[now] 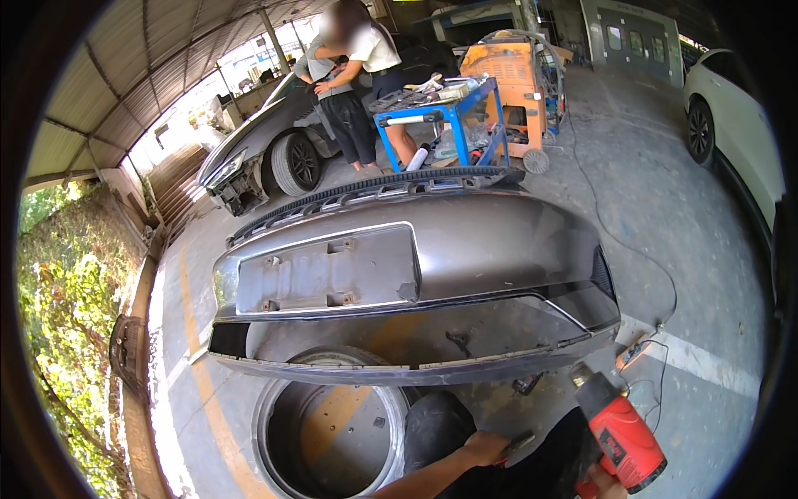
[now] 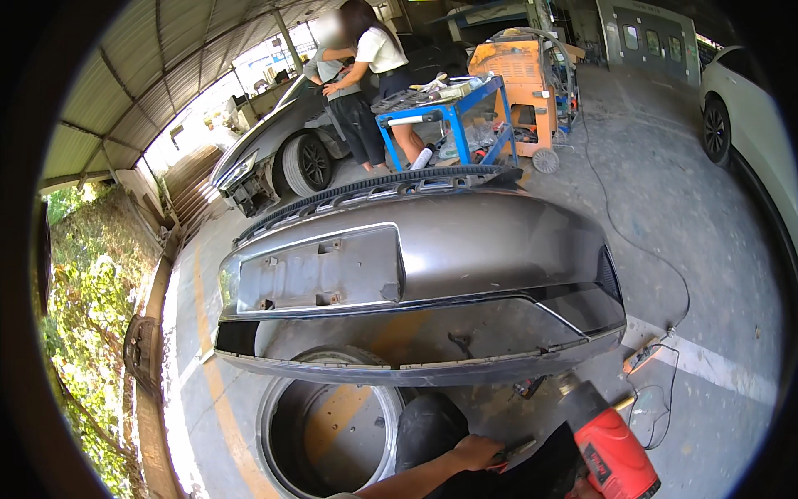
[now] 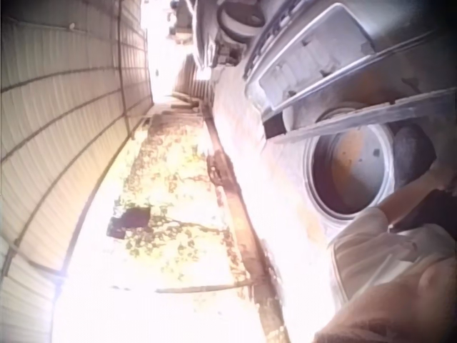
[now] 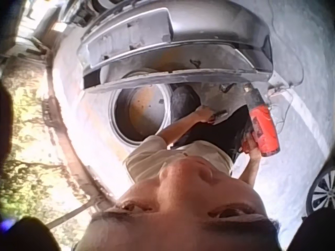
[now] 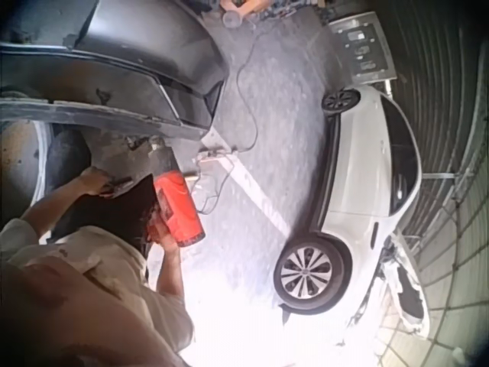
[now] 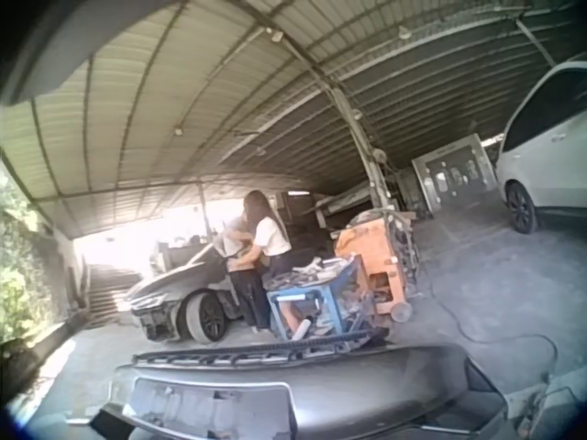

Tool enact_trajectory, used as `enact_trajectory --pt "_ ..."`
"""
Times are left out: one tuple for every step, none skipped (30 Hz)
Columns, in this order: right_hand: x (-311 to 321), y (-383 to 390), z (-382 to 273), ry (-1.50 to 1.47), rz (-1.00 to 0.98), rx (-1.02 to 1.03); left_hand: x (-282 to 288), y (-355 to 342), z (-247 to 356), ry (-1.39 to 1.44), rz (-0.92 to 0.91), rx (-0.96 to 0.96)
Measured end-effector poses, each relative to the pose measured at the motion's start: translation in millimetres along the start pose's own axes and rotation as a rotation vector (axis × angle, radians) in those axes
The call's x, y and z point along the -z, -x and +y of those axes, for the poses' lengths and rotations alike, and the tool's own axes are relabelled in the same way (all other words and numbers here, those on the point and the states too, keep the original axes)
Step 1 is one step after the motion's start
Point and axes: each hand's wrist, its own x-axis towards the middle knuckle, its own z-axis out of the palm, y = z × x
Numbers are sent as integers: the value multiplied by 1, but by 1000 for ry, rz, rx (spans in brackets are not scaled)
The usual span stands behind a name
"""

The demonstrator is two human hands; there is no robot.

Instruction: The person uses a red heat gun to soften a section of a detached car bumper, then uses a metal pry tool to adjust and align a seam or crack. The person repeatedly applies heat and pries along the same area to reshape the plastic.

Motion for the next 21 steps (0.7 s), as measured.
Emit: enact_trajectory --pt "-7 -1 -8 -120 49 69 -1 0 0 1 18 -11" --pt "-3 -1 -3 -113 25 82 -1 -1 0 2 18 -11" --pt "4 -1 8 -106 1 95 -1 -2 0 2 17 -11" --pt "9 -2 12 -97 -22 109 0 -3 1 3 18 -14" --pt "0 -1 -8 175 -76 458 -2 -3 -1 7 20 -13" --pt "-7 3 -20 105 -84 311 -4 -3 -3 10 22 -12" --pt "-12 11 -30 37 -82 164 -4 -2 -2 11 23 -18" --pt "-13 14 -34 -31 -81 16 -3 -1 -1 9 22 -13" --pt "-11 10 -31 16 -95 113 -1 -1 0 6 21 -9" --pt "-7 6 -23 -39 -50 111 0 -1 3 3 20 -8" --pt "-2 2 -11 -97 -10 109 0 -1 3 3 25 -10" --pt "2 1 -1 -155 29 108 0 -1 3 4 30 -11" --pt "2 0 -5 -199 40 37 0 -1 2 4 36 -8" --pt "1 0 -9 -237 41 61 -2 -1 1 9 44 -11" --pt "-3 1 -12 -274 42 85 -5 -1 -1 15 53 -14" --pt "-5 2 -14 -309 47 109 -4 -1 0 21 61 -22" --pt "-2 1 -12 -265 31 139 -1 0 1 28 46 -21" --pt "3 0 -8 -221 16 169 2 0 2 35 30 -20" --pt "4 1 -6 -178 1 198 4 1 3 43 13 -19" --pt "5 1 -5 -152 28 193 3 2 2 45 21 -19" --pt "4 2 -5 -126 56 188 1 2 1 48 29 -18"
